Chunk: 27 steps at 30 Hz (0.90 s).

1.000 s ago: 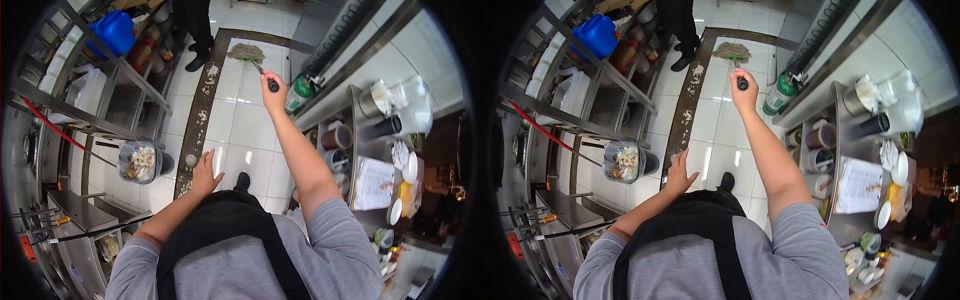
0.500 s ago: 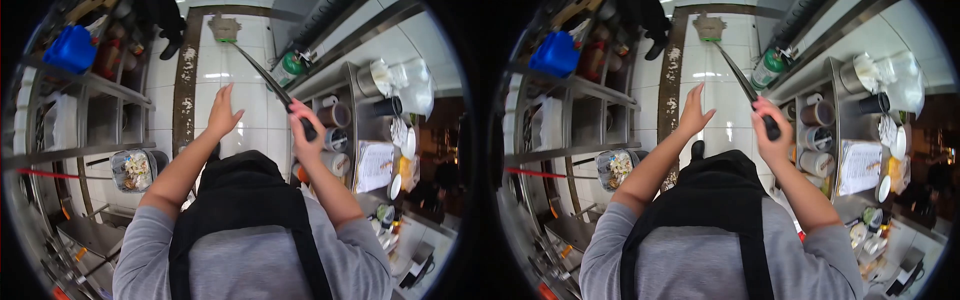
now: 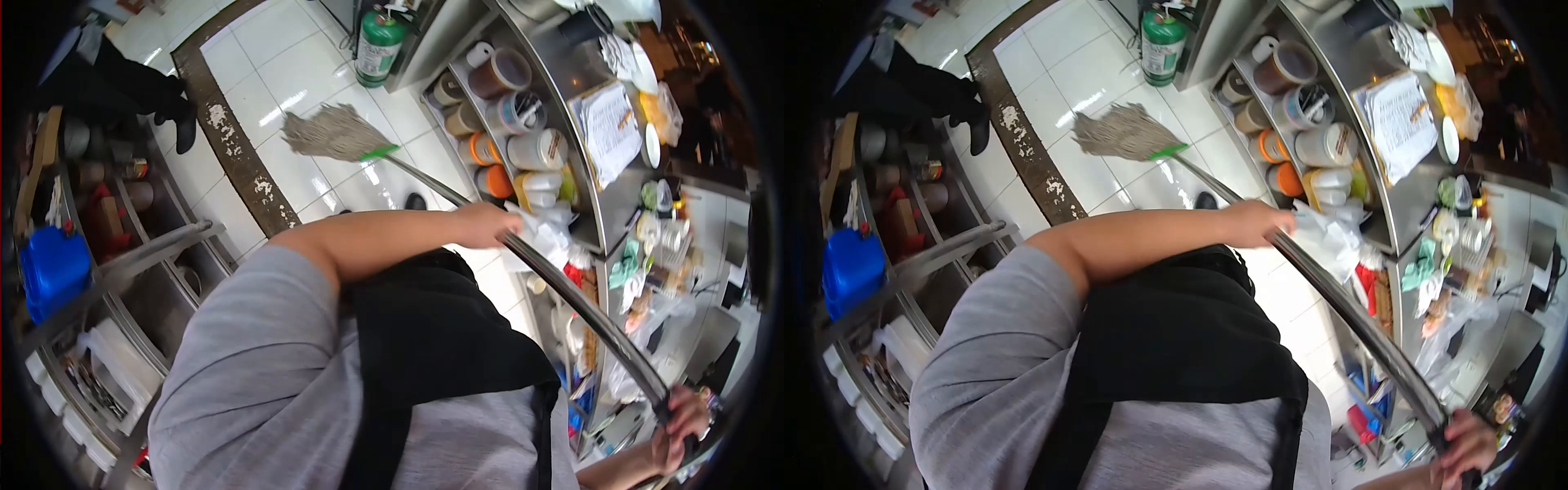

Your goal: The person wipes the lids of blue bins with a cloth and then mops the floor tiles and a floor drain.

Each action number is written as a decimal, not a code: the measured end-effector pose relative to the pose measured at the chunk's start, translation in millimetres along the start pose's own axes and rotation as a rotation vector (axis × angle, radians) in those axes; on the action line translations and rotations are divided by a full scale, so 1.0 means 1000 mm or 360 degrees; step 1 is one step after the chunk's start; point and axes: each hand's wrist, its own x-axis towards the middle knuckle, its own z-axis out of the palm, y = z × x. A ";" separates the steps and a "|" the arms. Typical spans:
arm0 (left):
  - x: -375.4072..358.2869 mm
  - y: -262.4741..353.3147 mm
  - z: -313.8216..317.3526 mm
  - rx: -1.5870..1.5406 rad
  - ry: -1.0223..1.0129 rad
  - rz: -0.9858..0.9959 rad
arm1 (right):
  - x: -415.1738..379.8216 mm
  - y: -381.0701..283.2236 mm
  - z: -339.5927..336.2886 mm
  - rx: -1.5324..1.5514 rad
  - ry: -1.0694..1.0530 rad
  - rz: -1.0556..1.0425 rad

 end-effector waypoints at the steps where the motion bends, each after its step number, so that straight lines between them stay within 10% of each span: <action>1: 0.005 0.008 0.017 -0.0127 -0.0158 0.0221 | -0.028 -0.014 -0.010 0.0049 -0.0001 0.0017; 6: 0.029 0.025 0.128 -0.0484 -0.0760 0.0587 | -0.031 -0.088 0.035 -0.0151 -0.0782 0.0127; 10: 0.035 0.042 0.167 -0.0267 -0.1300 0.0638 | -0.030 -0.105 0.089 -0.0369 -0.0652 0.0356; 20: 0.056 0.032 0.121 0.0069 -0.0838 0.0473 | -0.109 -0.030 0.069 -0.0040 0.0527 -0.0265; 27: 0.032 -0.054 0.003 0.0446 -0.0156 0.0125 | -0.059 0.054 0.098 0.0198 0.0355 -0.0213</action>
